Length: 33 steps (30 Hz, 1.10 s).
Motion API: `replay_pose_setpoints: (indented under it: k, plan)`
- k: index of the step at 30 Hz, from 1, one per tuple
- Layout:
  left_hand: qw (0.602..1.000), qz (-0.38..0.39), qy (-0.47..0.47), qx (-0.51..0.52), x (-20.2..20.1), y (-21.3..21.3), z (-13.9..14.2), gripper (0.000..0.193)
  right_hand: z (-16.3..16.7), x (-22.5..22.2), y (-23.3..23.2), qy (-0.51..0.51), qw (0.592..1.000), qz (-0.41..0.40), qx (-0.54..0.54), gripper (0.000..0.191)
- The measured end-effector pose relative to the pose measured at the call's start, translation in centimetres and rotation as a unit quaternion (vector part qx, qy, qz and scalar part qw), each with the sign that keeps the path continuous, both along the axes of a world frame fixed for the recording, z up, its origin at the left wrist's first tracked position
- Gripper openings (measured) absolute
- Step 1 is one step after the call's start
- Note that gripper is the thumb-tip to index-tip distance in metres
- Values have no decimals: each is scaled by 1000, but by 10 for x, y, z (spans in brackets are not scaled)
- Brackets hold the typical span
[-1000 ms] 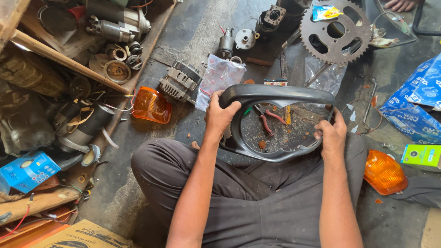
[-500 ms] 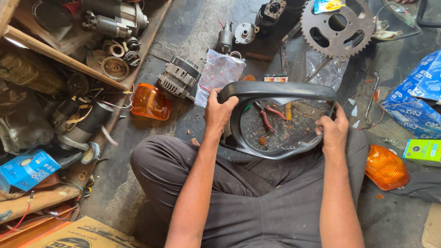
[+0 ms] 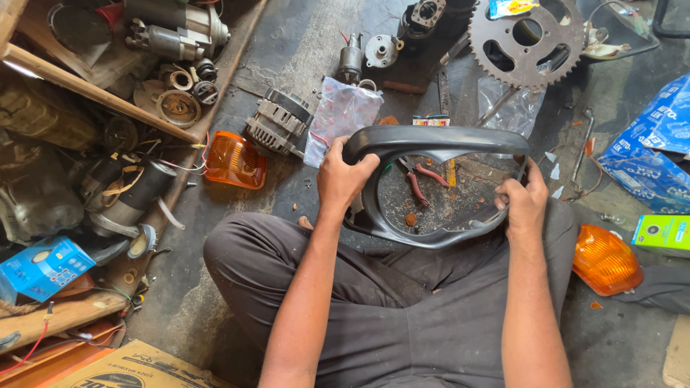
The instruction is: The person sits on the floor in a workshop and repairs a motorcycle tail light assembly. They remove a broken piece from the grey housing, insert the orange lens into the housing, and use pliers and a screwdriver to adjust the internal components. Finally, they use a ruler to measure the lens.
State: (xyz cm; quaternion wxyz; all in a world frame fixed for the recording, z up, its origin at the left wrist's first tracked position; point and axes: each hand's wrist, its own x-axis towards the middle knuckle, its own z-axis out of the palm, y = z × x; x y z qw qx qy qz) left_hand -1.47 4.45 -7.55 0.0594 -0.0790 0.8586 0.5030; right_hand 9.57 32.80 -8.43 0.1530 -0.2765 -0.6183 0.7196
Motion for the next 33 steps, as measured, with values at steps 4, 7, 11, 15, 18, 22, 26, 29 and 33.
replay_pose_setpoints:
  k: [4, 7, 11, 15, 18, 22, 26, 29, 33]
  plan:
    - [1000, -3, -3, -13, 0, -1, 1, 65, 5, -1, -2, 4, 1000, -1, -1, 65]
    - [999, -8, 23, -21, 1, -2, 3, 63, 8, -2, -4, 13, 1000, 2, -2, 63]
    - [998, -10, 49, -47, 5, -1, 6, 60, 7, 0, -4, 5, 1000, 3, 7, 63]
    - [997, -49, 36, -47, 9, -9, 14, 58, -1, 0, 4, -7, 999, 3, 33, 67]
    - [976, -145, 13, 164, 20, -31, 24, 55, -5, 0, 16, 18, 995, 56, 79, 60]
    - [850, -145, -187, 470, 64, -60, 29, 48, 22, 17, 11, 36, 977, 52, 202, 58]
    - [821, -80, -241, 512, 94, -57, 18, 51, 87, 61, -36, -9, 974, 115, 196, 24]
    - [777, -86, -271, 562, 96, -50, 8, 48, 116, 64, -90, -1, 937, 230, 263, 30]
    - [794, -124, -232, 548, 91, -42, 4, 46, 126, 38, -133, 22, 928, 264, 262, 37]
